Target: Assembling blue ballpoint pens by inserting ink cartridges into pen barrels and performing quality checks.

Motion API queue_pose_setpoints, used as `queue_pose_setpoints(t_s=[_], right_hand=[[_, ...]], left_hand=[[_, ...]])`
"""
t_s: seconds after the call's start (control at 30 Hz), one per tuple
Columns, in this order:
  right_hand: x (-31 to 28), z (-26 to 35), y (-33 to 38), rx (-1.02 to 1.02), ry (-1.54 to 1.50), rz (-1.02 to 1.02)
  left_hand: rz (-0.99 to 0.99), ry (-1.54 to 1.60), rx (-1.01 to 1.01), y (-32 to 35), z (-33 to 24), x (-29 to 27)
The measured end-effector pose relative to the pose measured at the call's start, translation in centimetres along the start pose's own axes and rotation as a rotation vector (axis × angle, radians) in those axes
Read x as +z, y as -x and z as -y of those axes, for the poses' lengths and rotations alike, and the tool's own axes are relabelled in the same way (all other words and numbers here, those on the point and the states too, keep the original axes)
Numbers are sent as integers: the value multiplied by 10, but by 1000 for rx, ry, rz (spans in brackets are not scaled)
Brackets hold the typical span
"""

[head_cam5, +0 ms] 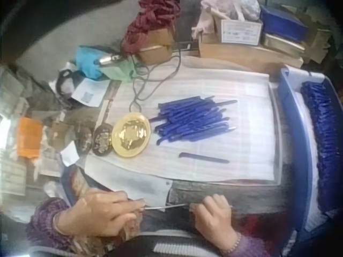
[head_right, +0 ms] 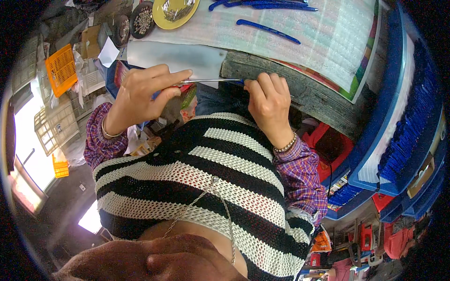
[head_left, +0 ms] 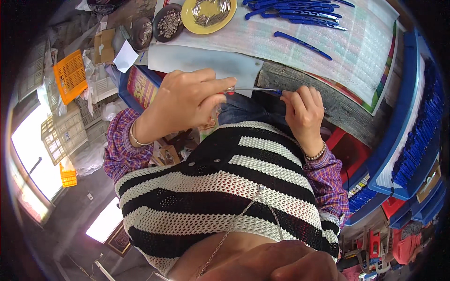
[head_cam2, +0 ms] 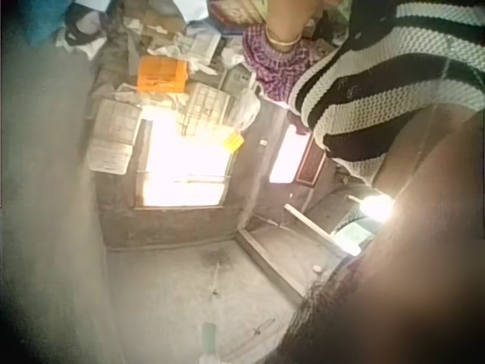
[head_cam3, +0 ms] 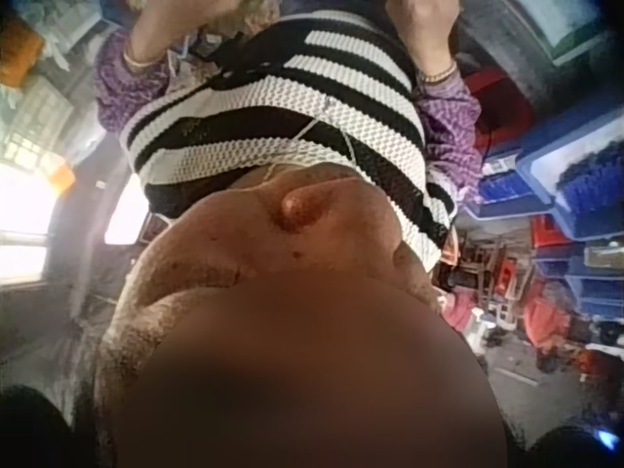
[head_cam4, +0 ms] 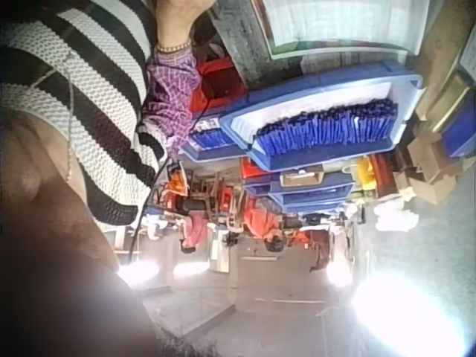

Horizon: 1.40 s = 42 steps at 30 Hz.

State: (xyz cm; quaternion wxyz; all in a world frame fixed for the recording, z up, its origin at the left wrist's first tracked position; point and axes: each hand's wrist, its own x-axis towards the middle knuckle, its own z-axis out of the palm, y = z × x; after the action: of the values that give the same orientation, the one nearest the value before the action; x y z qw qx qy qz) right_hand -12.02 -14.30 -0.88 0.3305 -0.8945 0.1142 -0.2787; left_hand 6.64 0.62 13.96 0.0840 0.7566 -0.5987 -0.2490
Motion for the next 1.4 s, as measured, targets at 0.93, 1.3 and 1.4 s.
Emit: queue_pose_setpoints(t_s=[0.93, 1.3, 1.4], right_hand=[[5, -4, 4, -45, -31, -26], [-1, -5, 5, -67, 31, -28], [-7, 2, 6, -59, 20, -36]], left_hand=[[-1, -232, -25, -7, -44, 11], [-188, 79, -138, 3, -6, 12], [-167, 227, -131, 12, 6, 15]])
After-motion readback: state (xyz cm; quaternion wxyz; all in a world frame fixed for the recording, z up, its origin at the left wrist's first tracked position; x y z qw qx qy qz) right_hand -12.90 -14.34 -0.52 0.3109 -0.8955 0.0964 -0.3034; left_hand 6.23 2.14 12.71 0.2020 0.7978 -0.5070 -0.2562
